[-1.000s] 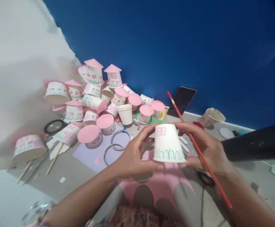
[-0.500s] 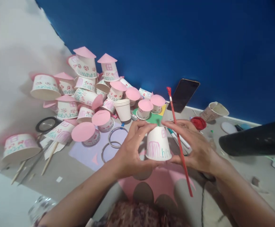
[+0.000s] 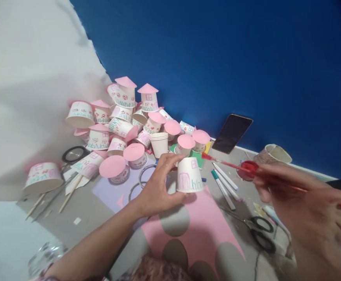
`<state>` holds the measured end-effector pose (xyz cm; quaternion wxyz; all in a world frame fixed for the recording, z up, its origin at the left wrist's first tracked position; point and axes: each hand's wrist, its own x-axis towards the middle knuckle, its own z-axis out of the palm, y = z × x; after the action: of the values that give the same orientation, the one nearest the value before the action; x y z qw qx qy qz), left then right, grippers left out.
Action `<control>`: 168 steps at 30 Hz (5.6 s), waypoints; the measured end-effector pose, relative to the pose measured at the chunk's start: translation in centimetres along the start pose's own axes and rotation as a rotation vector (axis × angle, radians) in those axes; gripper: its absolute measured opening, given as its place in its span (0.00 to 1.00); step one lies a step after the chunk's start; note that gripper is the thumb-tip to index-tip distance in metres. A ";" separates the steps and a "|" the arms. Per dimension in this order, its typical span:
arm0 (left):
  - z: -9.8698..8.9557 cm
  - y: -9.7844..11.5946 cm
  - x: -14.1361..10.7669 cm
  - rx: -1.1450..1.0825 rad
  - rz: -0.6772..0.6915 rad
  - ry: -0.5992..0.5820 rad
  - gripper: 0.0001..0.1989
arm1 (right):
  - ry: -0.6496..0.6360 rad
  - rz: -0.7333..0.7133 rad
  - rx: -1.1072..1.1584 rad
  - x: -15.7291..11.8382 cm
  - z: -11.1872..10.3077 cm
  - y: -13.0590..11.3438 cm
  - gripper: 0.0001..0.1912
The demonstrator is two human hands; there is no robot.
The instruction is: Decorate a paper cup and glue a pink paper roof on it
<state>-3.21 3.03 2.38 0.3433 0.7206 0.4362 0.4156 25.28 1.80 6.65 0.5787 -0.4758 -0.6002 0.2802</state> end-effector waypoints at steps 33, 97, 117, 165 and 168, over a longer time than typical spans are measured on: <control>0.3 0.0 -0.4 -0.092 0.018 0.005 0.40 | -0.039 -0.083 0.024 -0.8 1.0 -1.5 0.04; 0.5 -0.2 -0.8 -0.164 0.013 -0.029 0.44 | -0.118 -0.172 -0.004 -0.5 0.6 -1.2 0.05; 0.7 -0.5 -0.8 -0.219 0.021 -0.022 0.42 | -0.115 -0.155 -0.004 -0.2 0.1 -1.4 0.04; 1.3 -0.3 -0.6 -0.565 -0.122 -0.034 0.41 | -0.060 -0.095 0.068 -0.2 -0.2 -1.3 0.02; 1.2 -0.2 -0.6 -0.571 -0.131 -0.036 0.41 | -0.090 -0.113 0.062 -0.1 0.0 -1.4 0.03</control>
<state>-2.37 2.38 1.47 0.5657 0.5725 0.3411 0.4856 24.95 1.14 7.88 0.5805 -0.4099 -0.6425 0.2866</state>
